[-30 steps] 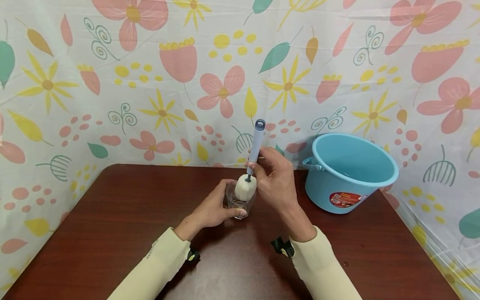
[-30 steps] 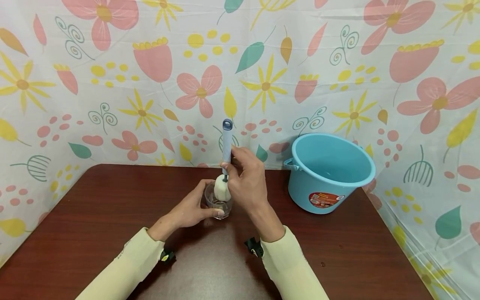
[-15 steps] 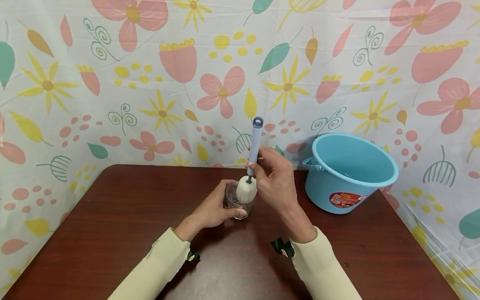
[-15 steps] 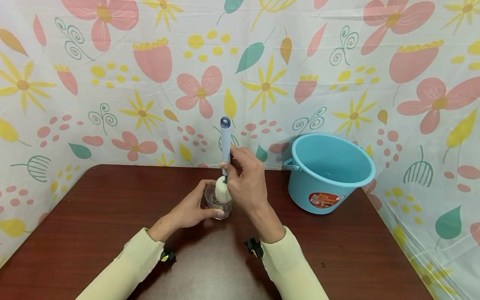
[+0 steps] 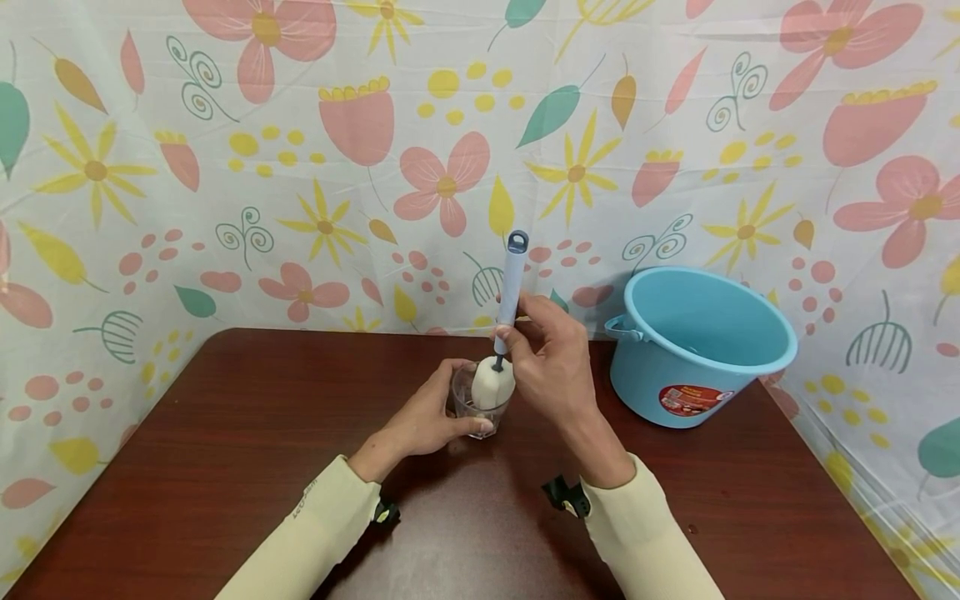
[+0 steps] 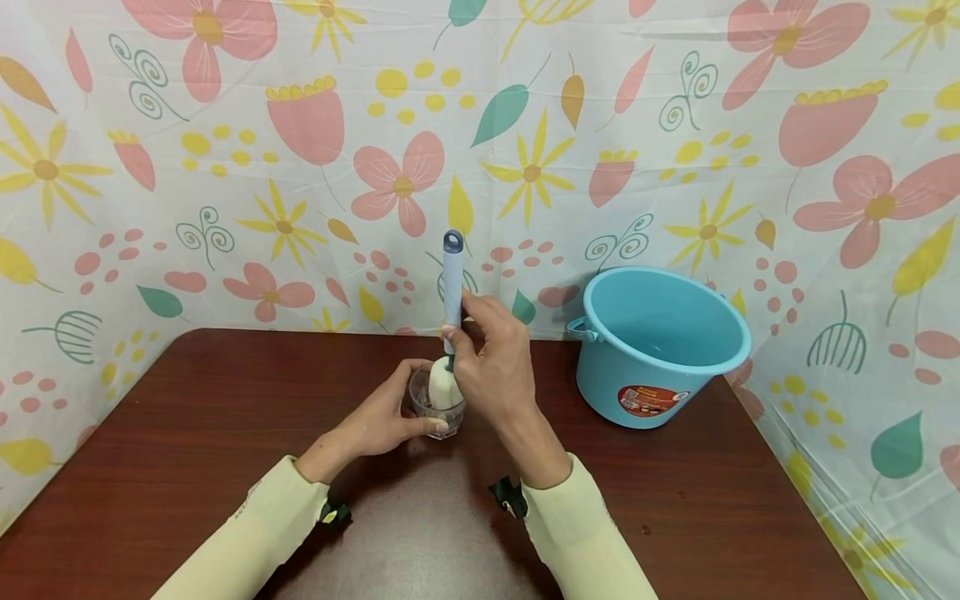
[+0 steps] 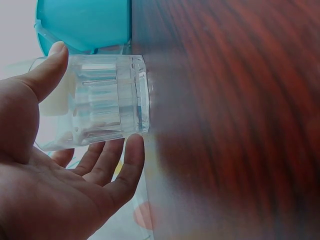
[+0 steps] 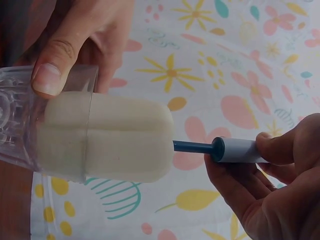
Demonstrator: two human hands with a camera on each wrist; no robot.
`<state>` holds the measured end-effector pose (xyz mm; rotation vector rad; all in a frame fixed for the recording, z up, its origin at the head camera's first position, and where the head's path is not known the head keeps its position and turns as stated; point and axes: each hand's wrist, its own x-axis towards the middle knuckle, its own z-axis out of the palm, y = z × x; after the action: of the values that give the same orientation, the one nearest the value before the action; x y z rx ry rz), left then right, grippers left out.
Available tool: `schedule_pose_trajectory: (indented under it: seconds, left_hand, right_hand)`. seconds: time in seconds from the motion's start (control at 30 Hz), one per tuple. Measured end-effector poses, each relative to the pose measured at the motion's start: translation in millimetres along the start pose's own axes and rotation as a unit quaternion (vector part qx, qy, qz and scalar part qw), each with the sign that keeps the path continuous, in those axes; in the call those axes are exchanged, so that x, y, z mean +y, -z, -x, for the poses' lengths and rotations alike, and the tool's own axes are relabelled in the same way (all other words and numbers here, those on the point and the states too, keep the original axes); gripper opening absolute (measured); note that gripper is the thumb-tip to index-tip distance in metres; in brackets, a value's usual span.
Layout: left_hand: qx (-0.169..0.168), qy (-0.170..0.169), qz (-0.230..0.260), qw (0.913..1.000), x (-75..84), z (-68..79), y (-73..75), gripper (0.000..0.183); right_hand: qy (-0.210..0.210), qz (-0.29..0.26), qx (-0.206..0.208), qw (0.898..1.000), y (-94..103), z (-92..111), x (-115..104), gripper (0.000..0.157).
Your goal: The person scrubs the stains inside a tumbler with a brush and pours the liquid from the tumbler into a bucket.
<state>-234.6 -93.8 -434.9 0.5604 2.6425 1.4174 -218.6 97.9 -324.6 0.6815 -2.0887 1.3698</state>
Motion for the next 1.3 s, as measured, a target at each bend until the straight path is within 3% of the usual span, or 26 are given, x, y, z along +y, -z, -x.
schedule_pose_trajectory:
  seconds: [0.47,1.3]
  left_hand:
    - [-0.002,-0.007,0.000,1.0000,-1.2,-0.8,0.1,0.087]
    - [-0.002,-0.014,0.010,0.9999,-2.3,-2.0,-0.3,0.088]
  right_hand:
    - [-0.023,-0.036,-0.010,0.999,0.3,0.7,-2.5,0.039]
    - [-0.047,-0.037,0.009,0.998,1.9,1.3,-1.4,0.033]
